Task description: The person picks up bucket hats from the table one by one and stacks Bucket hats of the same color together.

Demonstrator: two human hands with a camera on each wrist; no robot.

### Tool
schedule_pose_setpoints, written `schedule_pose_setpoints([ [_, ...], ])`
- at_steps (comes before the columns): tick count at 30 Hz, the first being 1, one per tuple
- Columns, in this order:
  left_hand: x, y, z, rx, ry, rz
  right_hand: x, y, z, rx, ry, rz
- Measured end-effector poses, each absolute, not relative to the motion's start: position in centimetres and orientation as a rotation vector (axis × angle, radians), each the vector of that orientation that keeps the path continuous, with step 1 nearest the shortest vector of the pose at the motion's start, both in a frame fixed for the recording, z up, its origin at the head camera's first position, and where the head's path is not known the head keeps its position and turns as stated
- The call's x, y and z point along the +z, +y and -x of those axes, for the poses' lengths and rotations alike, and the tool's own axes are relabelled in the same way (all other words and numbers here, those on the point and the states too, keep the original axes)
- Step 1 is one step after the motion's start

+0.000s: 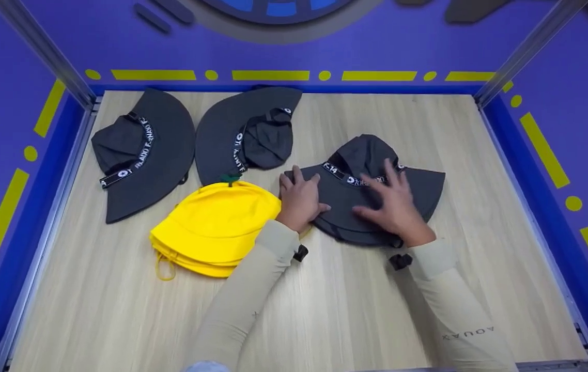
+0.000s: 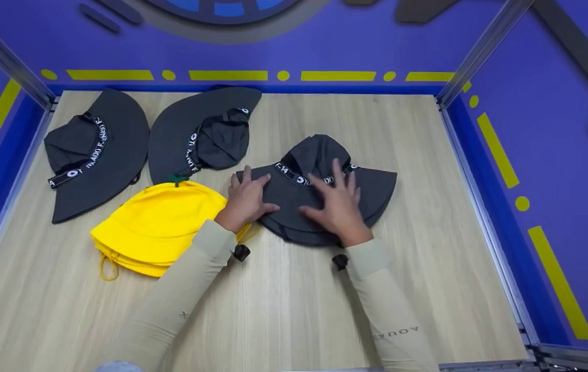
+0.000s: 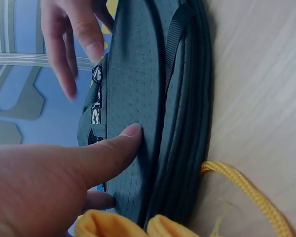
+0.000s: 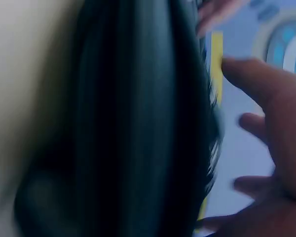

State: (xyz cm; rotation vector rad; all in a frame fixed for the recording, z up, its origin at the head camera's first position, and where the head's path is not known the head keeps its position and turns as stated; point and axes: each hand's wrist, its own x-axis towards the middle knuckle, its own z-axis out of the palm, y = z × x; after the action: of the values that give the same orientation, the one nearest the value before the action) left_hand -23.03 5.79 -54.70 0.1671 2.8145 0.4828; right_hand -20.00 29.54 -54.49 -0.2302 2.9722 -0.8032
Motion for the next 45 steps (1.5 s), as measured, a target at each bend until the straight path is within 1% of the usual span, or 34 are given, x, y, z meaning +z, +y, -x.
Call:
schedule_pose_setpoints([
  [5, -54.7, 5.7, 23.0, 0.465, 2.809, -0.151, -54.6, 27.1, 20.1, -0.560, 2.766, 0.198],
  [11, -54.0, 4.6, 23.2, 0.528, 2.744, -0.134, -55.3, 26.3, 20.6, -0.489, 2.688, 0.156],
  [15, -52.1, 2.3, 24.0, 0.705, 2.788, -0.185, -55.3, 26.3, 20.8, -0.466, 2.675, 0.147],
  [18, -50.3, -0.3, 25.4, 0.852, 2.819, -0.187, -55.1, 26.8, 21.0, -0.426, 2.668, 0.143],
  [20, -49.3, -2.5, 26.6, 0.924, 2.804, -0.127, -55.0, 27.1, 21.1, -0.393, 2.661, 0.139],
  [23, -48.7, -6.1, 28.5, 0.941, 2.762, 0.035, -54.8, 27.3, 21.2, -0.354, 2.651, 0.135],
  [26, -48.6, -9.5, 29.7, 0.861, 2.704, 0.213, -54.7, 27.2, 21.3, -0.346, 2.641, 0.132],
  [29, -48.6, -11.7, 30.3, 0.750, 2.555, 0.368, -54.7, 27.1, 21.3, -0.360, 2.632, 0.125],
  [35, -49.0, -13.3, 30.6, 0.663, 2.361, 0.490, -54.7, 27.0, 21.3, -0.375, 2.618, 0.109],
  [45, -49.1, -14.5, 30.8, 0.776, 2.287, 0.564, -54.8, 26.5, 21.3, -0.383, 2.622, 0.127],
])
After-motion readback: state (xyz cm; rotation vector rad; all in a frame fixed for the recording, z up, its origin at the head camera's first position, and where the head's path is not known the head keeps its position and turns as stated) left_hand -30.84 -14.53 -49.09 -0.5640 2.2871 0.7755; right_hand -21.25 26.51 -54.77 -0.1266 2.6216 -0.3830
